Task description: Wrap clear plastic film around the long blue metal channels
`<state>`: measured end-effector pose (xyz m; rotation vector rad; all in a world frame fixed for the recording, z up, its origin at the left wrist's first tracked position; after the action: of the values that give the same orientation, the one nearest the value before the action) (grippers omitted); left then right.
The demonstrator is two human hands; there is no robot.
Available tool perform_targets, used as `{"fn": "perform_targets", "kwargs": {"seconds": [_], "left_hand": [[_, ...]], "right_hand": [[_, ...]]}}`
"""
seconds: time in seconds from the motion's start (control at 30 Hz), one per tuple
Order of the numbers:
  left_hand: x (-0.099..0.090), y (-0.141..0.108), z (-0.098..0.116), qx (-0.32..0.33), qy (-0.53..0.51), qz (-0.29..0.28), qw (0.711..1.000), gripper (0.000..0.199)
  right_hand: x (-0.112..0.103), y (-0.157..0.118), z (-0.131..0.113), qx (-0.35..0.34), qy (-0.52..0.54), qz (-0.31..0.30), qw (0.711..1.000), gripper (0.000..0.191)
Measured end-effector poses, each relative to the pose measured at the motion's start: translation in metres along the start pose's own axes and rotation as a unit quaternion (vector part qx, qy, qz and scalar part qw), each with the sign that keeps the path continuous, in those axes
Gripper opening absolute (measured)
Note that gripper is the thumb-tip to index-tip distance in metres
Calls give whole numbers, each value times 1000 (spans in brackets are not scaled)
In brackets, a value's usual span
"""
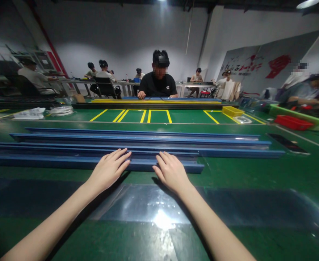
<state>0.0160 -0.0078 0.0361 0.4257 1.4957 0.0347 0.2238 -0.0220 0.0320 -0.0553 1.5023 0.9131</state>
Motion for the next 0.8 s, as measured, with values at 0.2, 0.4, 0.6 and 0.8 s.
{"fn": "perform_targets", "kwargs": {"seconds": [0.2, 0.4, 0.6, 0.8], "left_hand": [[-7, 3, -10, -19, -3, -20, 1000, 39], [-6, 3, -12, -24, 27, 12, 999, 37], [-4, 1, -7, -3, 41, 89, 995, 36], [8, -4, 8, 108, 21, 122, 986, 39]], "right_hand": [[-4, 0, 8, 51, -5, 9, 999, 38], [0, 0, 1, 9, -5, 14, 1000, 37], [3, 0, -6, -17, 8, -11, 1000, 43], [7, 0, -12, -35, 15, -36, 999, 48]]}}
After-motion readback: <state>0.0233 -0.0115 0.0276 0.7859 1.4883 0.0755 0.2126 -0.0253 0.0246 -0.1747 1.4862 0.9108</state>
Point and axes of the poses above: each hand's wrist, its own y-axis towards the middle knuckle, its own x-axis out of the palm, z = x × y, the point moved 3 cm from there along y, towards the middle knuckle, and after that the axes turned 4 degrees about -x, right-handed, at the moved point
